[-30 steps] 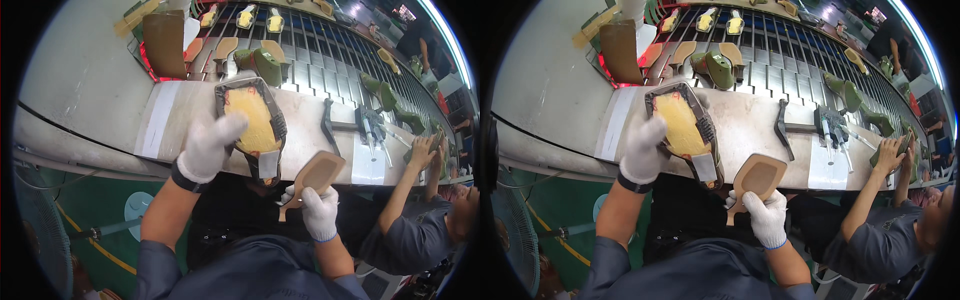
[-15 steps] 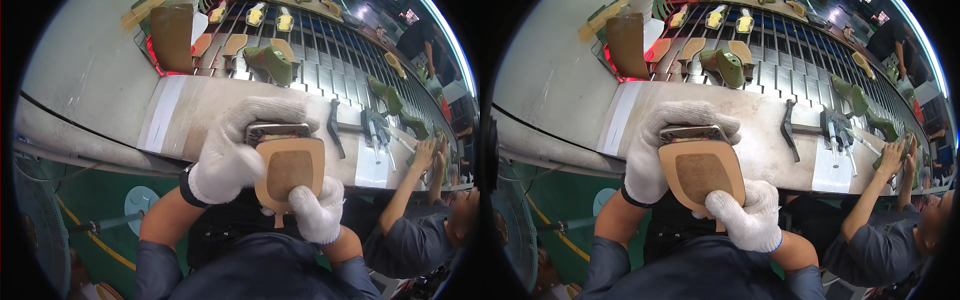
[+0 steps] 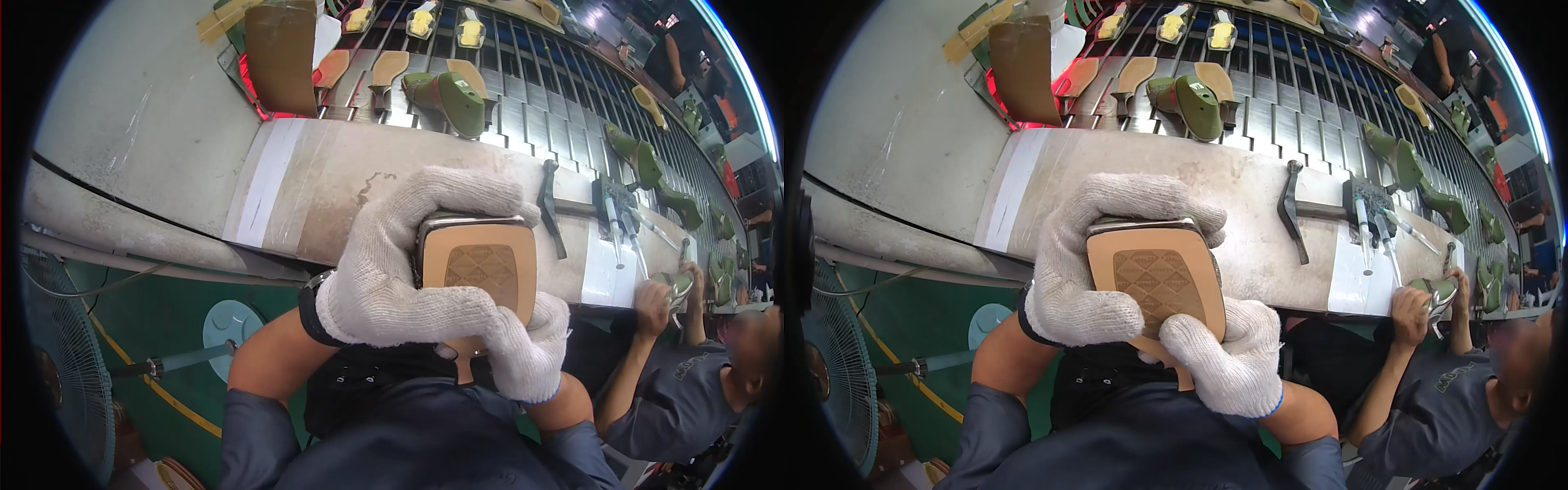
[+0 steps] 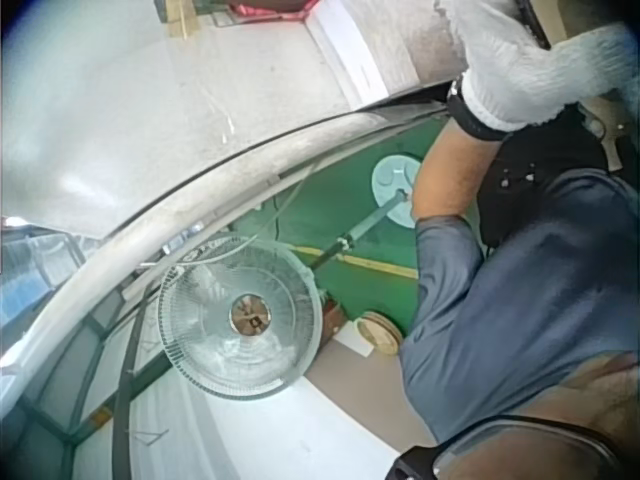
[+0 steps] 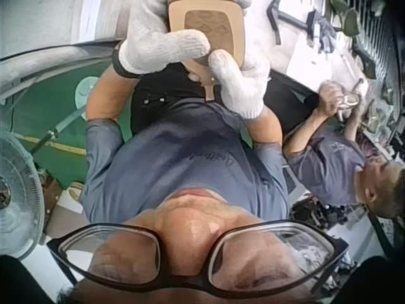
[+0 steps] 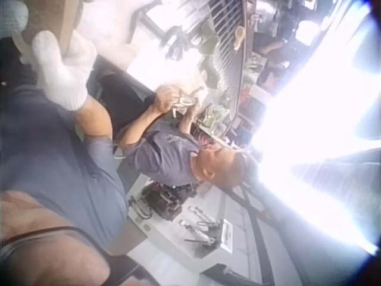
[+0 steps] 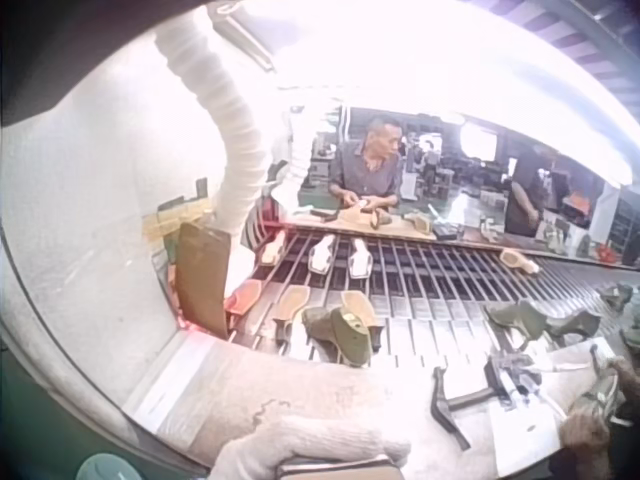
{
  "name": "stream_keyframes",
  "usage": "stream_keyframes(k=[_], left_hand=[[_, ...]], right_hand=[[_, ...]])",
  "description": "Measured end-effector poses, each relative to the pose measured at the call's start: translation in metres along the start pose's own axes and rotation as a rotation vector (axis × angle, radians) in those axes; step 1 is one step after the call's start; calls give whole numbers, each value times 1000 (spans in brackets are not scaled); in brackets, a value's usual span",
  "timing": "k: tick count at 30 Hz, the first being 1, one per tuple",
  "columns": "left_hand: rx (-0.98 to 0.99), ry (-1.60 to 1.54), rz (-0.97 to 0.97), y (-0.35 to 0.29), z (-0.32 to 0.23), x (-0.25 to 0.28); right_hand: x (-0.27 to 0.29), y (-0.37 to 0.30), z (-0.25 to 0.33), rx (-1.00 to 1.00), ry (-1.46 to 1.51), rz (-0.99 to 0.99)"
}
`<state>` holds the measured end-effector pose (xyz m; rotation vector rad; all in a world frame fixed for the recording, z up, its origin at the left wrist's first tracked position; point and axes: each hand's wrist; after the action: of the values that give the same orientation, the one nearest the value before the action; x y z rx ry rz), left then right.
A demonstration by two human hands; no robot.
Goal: The person attaches shoe soles to lasted shoe uppers by pressing them together by hand and hammering along the edges with a hammer, then places the assembled shoes onto the conveyor belt.
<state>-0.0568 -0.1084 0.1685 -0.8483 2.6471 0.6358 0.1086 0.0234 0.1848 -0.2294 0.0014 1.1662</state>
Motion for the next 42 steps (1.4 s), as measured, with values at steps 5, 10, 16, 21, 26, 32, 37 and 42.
stream_keyframes(k=[5, 10, 16, 21, 26, 32, 37, 42], left_hand=[[7, -19, -26, -2, -1, -5], [14, 73, -70, -1, -11, -13], [-18, 198, -63, -6, -22, -14], [73, 212, -78, -9, -37, -16], [198, 355, -112, -11, -61, -26], [202, 269, -164, -4, -55, -24], [-35, -55, -122, 36, -5, 1], [0, -256, -168, 55, 14, 1]], right_hand=[[-2, -2, 0, 2, 41, -25], [0, -4, -1, 23, 27, -15], [1, -6, 1, 7, -51, 18], [0, -10, 0, -19, -53, 27], [-4, -11, 1, 65, -242, 79], [-1, -4, 12, 159, -323, 117], [8, 28, 28, 3, 126, 9], [30, 50, 28, 49, 168, 42]])
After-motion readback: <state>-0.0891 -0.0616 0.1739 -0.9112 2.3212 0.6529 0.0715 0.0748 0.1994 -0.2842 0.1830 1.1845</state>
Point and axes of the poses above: each hand's wrist, its own y-axis towards the middle knuckle, its own x-axis out of the back of the hand, z = x × y, and after that the axes turned 7 degrees about -z, right-handed
